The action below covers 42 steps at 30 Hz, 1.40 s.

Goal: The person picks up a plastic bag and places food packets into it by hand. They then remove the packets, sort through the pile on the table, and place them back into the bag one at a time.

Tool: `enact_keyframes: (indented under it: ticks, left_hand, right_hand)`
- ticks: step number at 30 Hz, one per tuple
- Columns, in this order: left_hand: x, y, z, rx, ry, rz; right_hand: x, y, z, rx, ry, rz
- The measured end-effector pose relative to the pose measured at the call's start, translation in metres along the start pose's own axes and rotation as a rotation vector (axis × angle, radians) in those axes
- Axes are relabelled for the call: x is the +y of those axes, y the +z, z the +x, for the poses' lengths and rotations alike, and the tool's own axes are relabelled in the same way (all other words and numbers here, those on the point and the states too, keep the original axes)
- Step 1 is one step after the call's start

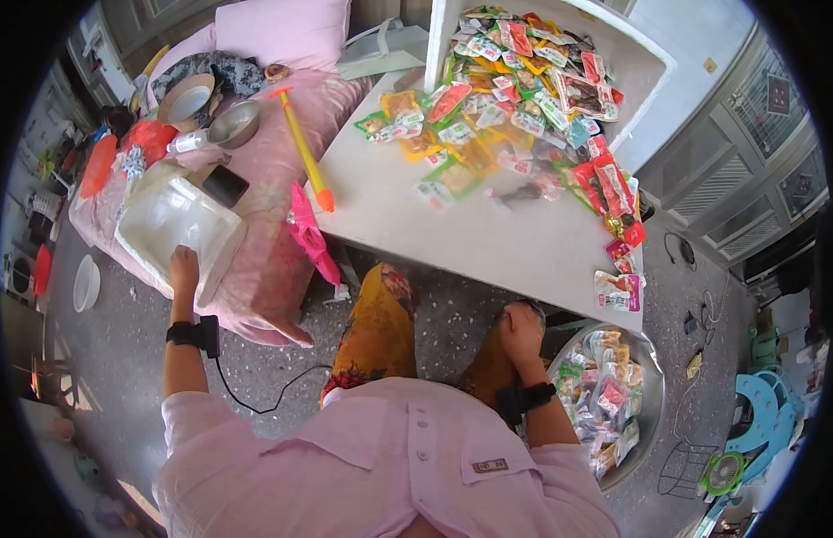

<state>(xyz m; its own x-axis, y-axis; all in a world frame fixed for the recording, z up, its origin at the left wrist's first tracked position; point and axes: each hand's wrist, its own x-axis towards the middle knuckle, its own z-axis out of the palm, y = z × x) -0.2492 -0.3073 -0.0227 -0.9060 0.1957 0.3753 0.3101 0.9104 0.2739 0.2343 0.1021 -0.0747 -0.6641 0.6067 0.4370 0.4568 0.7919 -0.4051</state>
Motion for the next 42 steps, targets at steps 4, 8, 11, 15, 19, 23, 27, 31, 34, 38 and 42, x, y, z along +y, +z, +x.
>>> enact_keyframes:
  ticks: [4,8,11,15,19,23,27,31,34,38,42]
  left_hand:
    - [0.076,-0.038,-0.019,0.017,0.123,-0.346]
    - [0.172,-0.058,-0.059,-0.063,0.26,-0.604]
    - [0.225,-0.041,-0.087,-0.112,0.386,-0.705]
    - [0.281,-0.005,-0.118,-0.217,0.554,-0.792]
    - [0.317,0.015,-0.147,-0.329,0.634,-0.809]
    - [0.327,0.03,-0.163,-0.47,0.609,-0.83]
    - [0.329,0.027,-0.168,-0.455,0.561,-0.809]
    - [0.336,0.021,-0.178,-0.322,0.724,-0.825]
    - [0.341,0.021,-0.183,-0.479,0.646,-0.836]
    - [0.339,0.024,-0.188,-0.533,0.589,-0.792]
    - [0.338,0.032,-0.188,-0.513,0.608,-0.805]
  right_hand:
    - [-0.003,0.001,0.003,0.008,0.046,0.107]
    - [-0.024,-0.004,0.019,0.018,0.075,0.328]
    - [-0.044,-0.003,0.043,-0.125,0.193,0.601]
    - [-0.068,0.023,0.074,-0.212,0.22,0.898]
    - [-0.103,0.029,0.099,-0.384,0.583,1.347]
    - [-0.095,0.054,0.101,-0.42,0.614,1.538]
    - [-0.099,0.05,0.101,-0.346,0.722,1.535]
    - [-0.108,0.051,0.093,-0.248,0.699,1.535]
    - [-0.105,0.055,0.084,-0.274,0.646,1.57]
    - [-0.1,0.061,0.074,-0.313,0.66,1.63]
    - [-0.098,0.055,0.072,-0.354,0.662,1.614]
